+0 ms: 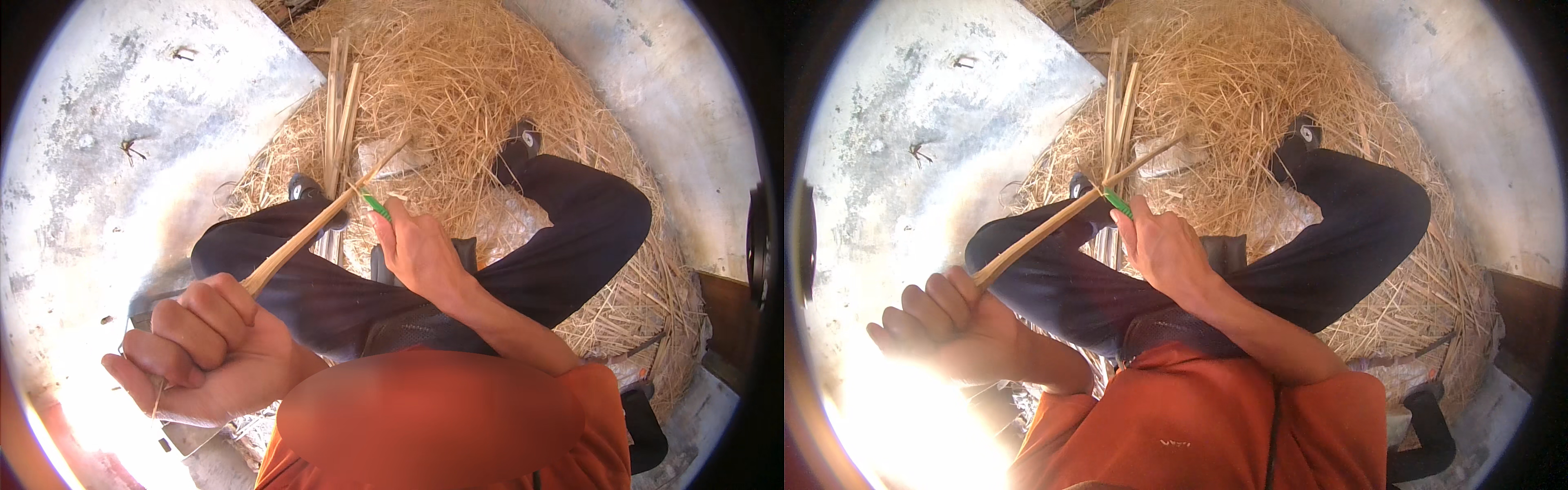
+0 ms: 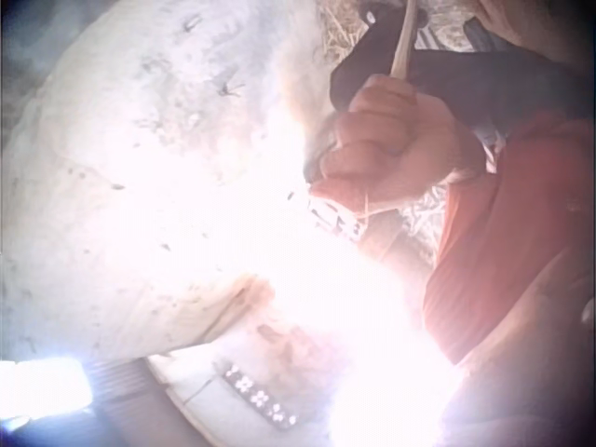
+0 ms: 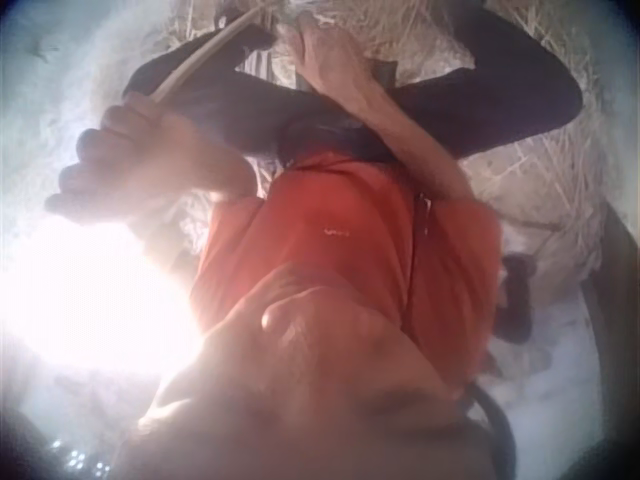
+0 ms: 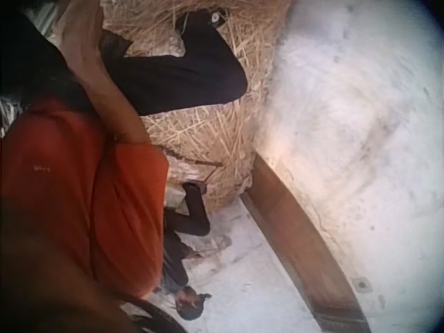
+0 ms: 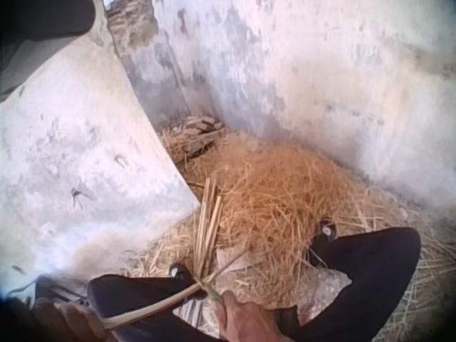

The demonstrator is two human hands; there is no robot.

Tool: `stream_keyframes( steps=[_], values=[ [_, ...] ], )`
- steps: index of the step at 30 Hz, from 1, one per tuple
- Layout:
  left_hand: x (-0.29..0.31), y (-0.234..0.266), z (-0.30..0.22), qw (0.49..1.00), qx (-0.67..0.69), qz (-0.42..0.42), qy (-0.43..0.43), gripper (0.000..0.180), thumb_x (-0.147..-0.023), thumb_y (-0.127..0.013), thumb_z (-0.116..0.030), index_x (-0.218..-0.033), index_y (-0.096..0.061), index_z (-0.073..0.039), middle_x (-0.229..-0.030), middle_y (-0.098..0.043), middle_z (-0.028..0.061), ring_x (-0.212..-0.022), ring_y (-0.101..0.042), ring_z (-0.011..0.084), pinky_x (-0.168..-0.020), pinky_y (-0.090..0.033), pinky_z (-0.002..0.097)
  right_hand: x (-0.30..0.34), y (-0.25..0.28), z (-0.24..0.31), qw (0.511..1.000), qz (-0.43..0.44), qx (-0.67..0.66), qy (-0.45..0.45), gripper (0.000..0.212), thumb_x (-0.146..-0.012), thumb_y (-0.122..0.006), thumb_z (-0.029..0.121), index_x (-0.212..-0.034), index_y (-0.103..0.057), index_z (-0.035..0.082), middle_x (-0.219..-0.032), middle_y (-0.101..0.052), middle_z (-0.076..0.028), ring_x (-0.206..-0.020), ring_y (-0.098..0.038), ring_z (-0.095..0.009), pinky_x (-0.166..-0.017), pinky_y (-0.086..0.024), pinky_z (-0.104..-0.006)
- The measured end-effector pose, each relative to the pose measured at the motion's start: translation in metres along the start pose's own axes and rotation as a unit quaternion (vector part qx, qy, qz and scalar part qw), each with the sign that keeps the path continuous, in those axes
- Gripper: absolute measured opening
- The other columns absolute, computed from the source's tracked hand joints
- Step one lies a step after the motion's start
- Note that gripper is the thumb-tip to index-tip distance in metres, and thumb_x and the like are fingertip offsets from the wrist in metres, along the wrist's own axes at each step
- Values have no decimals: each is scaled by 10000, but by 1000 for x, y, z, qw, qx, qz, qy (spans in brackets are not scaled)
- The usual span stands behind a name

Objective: The person scrapes a piece of bamboo using a knife while sitting on a stool in a room filled with straw.

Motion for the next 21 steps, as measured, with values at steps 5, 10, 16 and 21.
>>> stream_keyframes(
  steps=[5, 10, 16, 21],
  values=[
    [-5, 3, 2, 1000, 13, -2, 9, 494, -1025, -237, -348, -567, -263, -164, -434, -193, -23, -372, -78, 88, -362, -121, 264, -18, -4, -32, 998, 22, 55, -28, 404, -997, -409, 329, -988, -534, -55, -589, -581, -225, -561, -608, -414, -558, -479, -520],
    [-5, 3, 3, 1000, 0, 8, 6, 491, -1024, -243, -342, -567, -263, -165, -434, -191, -24, -368, -78, 90, -358, -128, 265, -24, -13, -29, 991, 99, 22, -86, 414, -999, -411, 317, -975, -561, -68, -631, -600, -229, -571, -610, -403, -566, -491, -500],
    [-3, -7, 2, 998, 34, 37, 38, 473, -1002, -305, -293, -553, -204, -185, -480, -139, -35, -410, -71, 97, -410, -104, 284, -41, -13, -67, 994, 43, 92, -36, 410, -1002, -407, 294, -966, -565, -82, -671, -609, -249, -622, -623, -397, -573, -492, -483],
    [-8, 6, 2, 1000, -11, -8, 19, 475, -1014, -281, -324, -563, -254, -177, -451, -195, -23, -377, -78, 90, -373, -111, 272, -53, -37, -89, 997, 20, 63, -37, 389, -985, -436, 298, -952, -555, -71, -717, -619, -291, -717, -623, -460, -636, -476, -528]
  ],
)
Point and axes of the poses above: each hand's wrist, its own x-axis away from the middle knuckle, its own y-axis out of the back of the hand, z = x × y, the point moved 8 cm from there along -x, towards the middle knuckle
